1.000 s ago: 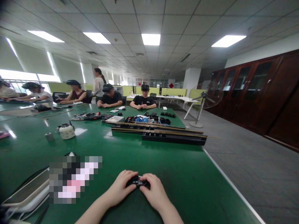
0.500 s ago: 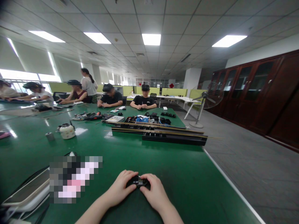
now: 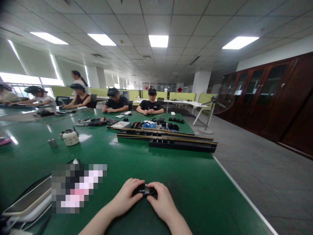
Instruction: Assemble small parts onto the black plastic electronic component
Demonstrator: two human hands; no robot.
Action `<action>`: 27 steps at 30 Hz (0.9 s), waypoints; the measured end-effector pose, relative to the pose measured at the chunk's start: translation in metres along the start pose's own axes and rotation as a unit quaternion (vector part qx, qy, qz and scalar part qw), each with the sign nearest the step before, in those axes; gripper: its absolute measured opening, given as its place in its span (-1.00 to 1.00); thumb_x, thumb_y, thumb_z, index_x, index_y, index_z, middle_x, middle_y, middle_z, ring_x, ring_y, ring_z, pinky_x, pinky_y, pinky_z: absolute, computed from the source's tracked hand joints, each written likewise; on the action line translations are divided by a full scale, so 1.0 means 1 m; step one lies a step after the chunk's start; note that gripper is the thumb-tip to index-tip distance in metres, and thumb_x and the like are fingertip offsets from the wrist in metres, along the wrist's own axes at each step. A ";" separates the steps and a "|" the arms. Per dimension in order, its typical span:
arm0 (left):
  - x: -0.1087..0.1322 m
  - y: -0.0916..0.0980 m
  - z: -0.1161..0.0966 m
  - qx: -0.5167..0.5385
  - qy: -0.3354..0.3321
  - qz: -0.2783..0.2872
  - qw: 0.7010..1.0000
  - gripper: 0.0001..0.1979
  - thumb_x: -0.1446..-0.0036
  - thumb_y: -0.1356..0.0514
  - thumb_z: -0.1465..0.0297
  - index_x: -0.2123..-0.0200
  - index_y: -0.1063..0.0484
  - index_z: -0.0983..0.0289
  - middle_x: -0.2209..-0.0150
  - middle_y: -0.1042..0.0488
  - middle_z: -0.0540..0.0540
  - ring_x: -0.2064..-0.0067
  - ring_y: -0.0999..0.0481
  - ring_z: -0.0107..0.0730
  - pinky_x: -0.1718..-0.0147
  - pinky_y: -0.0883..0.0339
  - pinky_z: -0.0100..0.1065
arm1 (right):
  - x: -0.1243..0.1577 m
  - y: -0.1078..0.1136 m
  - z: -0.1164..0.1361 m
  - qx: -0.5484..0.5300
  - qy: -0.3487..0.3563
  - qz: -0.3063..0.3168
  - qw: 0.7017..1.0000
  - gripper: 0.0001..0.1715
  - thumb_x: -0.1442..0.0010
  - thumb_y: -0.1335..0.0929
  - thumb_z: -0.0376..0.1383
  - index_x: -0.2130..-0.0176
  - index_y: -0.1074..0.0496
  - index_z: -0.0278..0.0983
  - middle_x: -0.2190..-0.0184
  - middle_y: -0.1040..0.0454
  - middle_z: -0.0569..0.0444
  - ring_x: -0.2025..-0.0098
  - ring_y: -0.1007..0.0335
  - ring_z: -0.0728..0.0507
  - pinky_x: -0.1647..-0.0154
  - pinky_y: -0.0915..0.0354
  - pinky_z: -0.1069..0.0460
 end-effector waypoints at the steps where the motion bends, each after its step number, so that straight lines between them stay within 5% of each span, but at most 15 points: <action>1: 0.000 0.000 0.000 0.000 0.000 0.000 1.000 -0.63 -0.06 -0.14 0.31 0.02 -0.30 0.18 0.11 -0.40 0.10 0.06 -0.30 -0.24 0.00 -0.10 -0.17 | 0.000 0.000 0.000 0.001 0.000 0.001 1.000 -0.63 0.09 -0.30 -0.41 0.21 -0.42 -0.19 0.19 -0.47 0.07 0.09 -0.34 -0.15 0.01 -0.19 -0.02; 27: 0.000 -0.002 0.003 0.003 0.008 0.001 1.000 -0.61 -0.03 -0.16 0.34 0.02 -0.30 0.17 0.09 -0.39 0.08 0.04 -0.29 -0.24 -0.02 -0.09 -0.18 | 0.000 -0.001 -0.001 0.000 0.004 -0.005 1.000 -0.64 0.09 -0.30 -0.41 0.22 -0.42 -0.20 0.20 -0.47 0.07 0.11 -0.34 -0.15 0.03 -0.20 -0.03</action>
Point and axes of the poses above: each hand's wrist, its own x-axis away from the middle knuckle, its own y-axis out of the back of the hand, z = x × y, the point moved 4 cm from there along -x, towards the middle knuckle
